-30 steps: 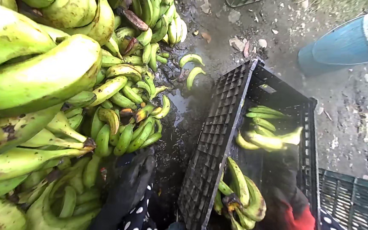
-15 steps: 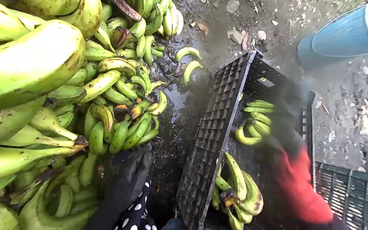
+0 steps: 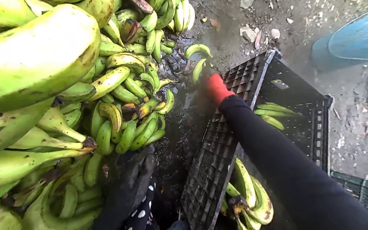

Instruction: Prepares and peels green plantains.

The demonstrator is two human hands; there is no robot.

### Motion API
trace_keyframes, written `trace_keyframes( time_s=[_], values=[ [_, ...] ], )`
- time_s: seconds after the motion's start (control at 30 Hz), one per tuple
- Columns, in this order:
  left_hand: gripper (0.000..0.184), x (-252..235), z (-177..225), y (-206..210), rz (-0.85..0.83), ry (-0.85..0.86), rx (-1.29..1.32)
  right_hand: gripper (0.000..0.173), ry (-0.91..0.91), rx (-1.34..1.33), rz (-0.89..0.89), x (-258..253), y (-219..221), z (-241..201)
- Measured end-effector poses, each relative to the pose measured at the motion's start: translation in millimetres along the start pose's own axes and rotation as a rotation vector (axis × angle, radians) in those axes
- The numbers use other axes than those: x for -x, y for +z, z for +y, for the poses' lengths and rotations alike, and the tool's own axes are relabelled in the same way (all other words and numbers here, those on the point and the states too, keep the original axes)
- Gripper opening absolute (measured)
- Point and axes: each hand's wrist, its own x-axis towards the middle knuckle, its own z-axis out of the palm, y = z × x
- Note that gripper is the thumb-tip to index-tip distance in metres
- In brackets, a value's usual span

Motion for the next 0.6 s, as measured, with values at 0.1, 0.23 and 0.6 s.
trace_keyframes(
  time_s=[0.1,0.23,0.6],
  values=[
    [0.046,1.5,2.2,1.0,-0.004,-0.014,-0.017,0.050,0.006,-0.022,-0.004,-0.2,1.8,3.9],
    [0.046,0.7,3.2,2.1,-0.013,-0.047,-0.031,0.050,0.014,-0.017,-0.027,-4.0,5.3,8.6],
    [0.047,-2.8,7.4,7.3,-0.037,-0.017,-0.061,0.045,-0.049,0.026,-0.045,-22.3,12.6,10.5]
  ],
)
